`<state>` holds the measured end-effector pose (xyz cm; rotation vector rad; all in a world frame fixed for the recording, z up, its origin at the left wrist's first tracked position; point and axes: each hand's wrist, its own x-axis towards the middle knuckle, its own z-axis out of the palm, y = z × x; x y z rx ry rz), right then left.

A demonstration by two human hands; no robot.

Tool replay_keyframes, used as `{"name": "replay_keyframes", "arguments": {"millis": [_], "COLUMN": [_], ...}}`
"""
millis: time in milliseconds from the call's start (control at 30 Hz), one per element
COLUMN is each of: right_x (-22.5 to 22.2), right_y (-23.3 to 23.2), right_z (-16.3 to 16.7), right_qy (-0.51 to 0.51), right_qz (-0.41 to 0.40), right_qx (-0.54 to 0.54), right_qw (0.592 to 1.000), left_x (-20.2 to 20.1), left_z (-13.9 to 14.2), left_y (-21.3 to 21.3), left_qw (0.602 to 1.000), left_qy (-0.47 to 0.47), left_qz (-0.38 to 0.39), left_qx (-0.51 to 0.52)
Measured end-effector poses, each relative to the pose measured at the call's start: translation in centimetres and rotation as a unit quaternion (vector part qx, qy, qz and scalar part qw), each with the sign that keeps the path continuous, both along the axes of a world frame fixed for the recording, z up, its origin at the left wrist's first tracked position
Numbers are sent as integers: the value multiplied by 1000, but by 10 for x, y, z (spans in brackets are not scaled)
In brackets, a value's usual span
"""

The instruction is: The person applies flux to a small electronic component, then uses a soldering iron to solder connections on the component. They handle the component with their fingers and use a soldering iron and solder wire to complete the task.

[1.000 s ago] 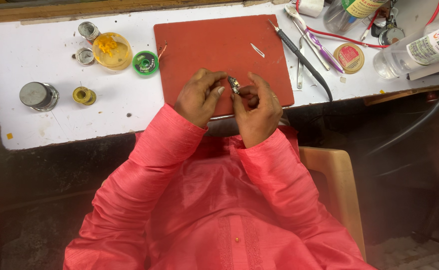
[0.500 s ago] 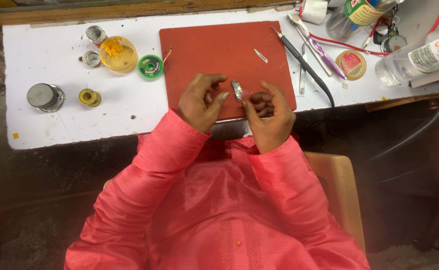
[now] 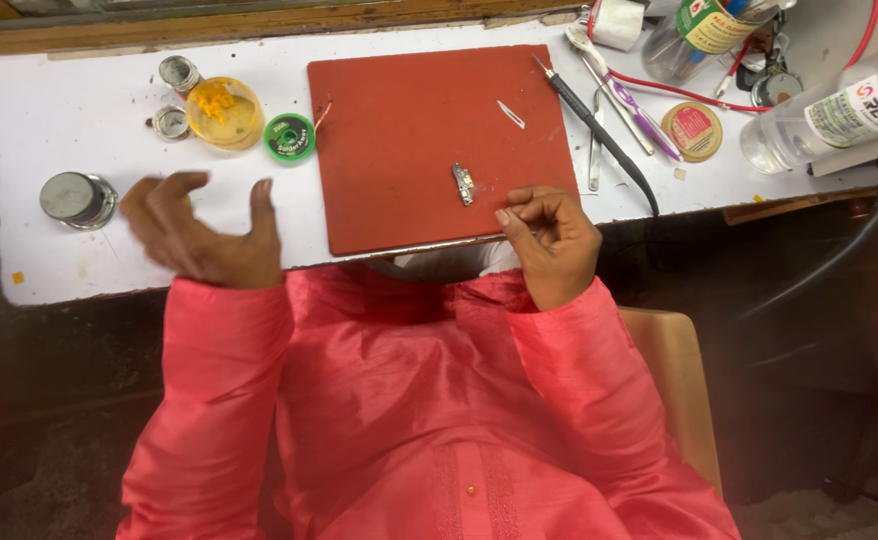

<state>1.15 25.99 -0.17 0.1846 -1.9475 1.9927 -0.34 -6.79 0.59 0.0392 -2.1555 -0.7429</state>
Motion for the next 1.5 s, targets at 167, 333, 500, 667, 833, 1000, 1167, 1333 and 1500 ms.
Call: {"name": "replay_keyframes", "arguments": {"millis": [167, 333, 500, 667, 833, 1000, 1167, 1333, 1500], "right_x": [17, 27, -18, -87, -116, -120, -116, -112, -107], "right_y": [24, 46, 40, 22, 15, 13, 14, 15, 21], "right_z": [9, 26, 43, 51, 53, 57, 58, 49, 41], "right_qy": [2, 17, -44, -163, -92, -108, -137, -121, -77], "right_qz": [-38, -96, -53, -62, -93, -76, -56, -64, -51], "right_qx": [-22, 87, 184, 265, 420, 431, 439, 456, 412], "right_qw": [999, 991, 981, 948, 898, 893, 886, 880, 907], "left_x": [16, 11, 12, -6, -32, -42, -45, -52, -58], "left_z": [-12, -15, -4, 9, 24, 32, 35, 37, 33], "left_y": [-29, -43, -19, 20, 32, 33, 32, 30, 29], "left_qw": [995, 996, 998, 990, 998, 992, 992, 987, 982], "left_qy": [-67, -87, -9, -54, -47, -95, -90, -123, -151], "left_qz": [64, 23, -58, -81, -21, -6, 4, 29, 40], "left_qx": [-49, 18, 36, 102, 42, 81, 92, 94, 105]}}
